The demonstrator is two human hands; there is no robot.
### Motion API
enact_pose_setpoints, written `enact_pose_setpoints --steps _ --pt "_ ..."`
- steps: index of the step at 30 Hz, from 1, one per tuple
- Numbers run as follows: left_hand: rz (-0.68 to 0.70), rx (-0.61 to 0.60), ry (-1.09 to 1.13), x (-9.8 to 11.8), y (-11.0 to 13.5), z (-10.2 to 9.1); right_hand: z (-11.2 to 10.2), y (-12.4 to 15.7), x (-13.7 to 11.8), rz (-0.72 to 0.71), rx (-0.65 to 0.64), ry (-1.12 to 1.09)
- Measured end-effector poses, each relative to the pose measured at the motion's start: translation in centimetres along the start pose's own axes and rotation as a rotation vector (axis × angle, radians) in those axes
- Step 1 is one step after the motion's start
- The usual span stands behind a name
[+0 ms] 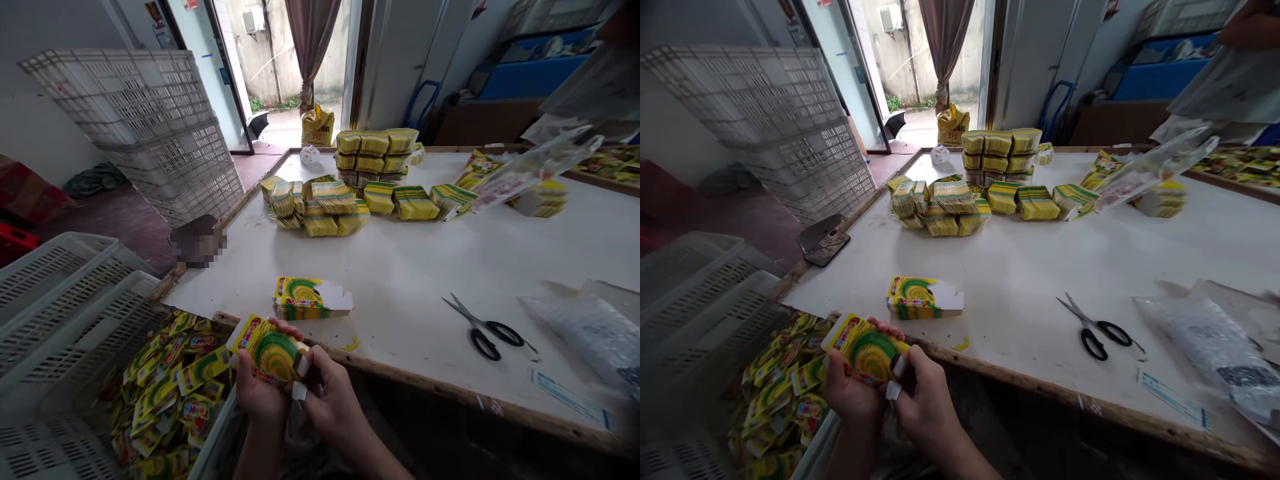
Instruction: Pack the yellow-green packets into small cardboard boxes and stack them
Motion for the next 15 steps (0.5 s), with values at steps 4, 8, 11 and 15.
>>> enact_pose_setpoints --steps 4,8,11,15 --pt "-0.026 -0.022 -0.016 0.0 -0.6 0.2 0.2 0.5 0.0 -0.055 -0.006 -0.028" --pt "0.084 0.147 -0.094 -0.1 -1.0 -0.8 0.3 0.7 0.0 -0.093 -0.071 0.049" --pt "0.063 0.145 -0.195 -0.7 -0.6 -1.3 -0.4 -0.1 0.3 -0.058 -0.027 0.022" --pt "0.082 0.113 -0.324 -1.3 0.0 -2.5 -2.6 -1.6 0.5 -0.064 0.111 -0.008"
Point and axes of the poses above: each hand's wrist, its own y-axis away from the middle knuckle, its own z-axis out of the palm, x = y × z, the point moved 4 cm from there along -y, towards the middle knuckle, and after that the axes turned 12 degrees about x, right-handed, at the moved point
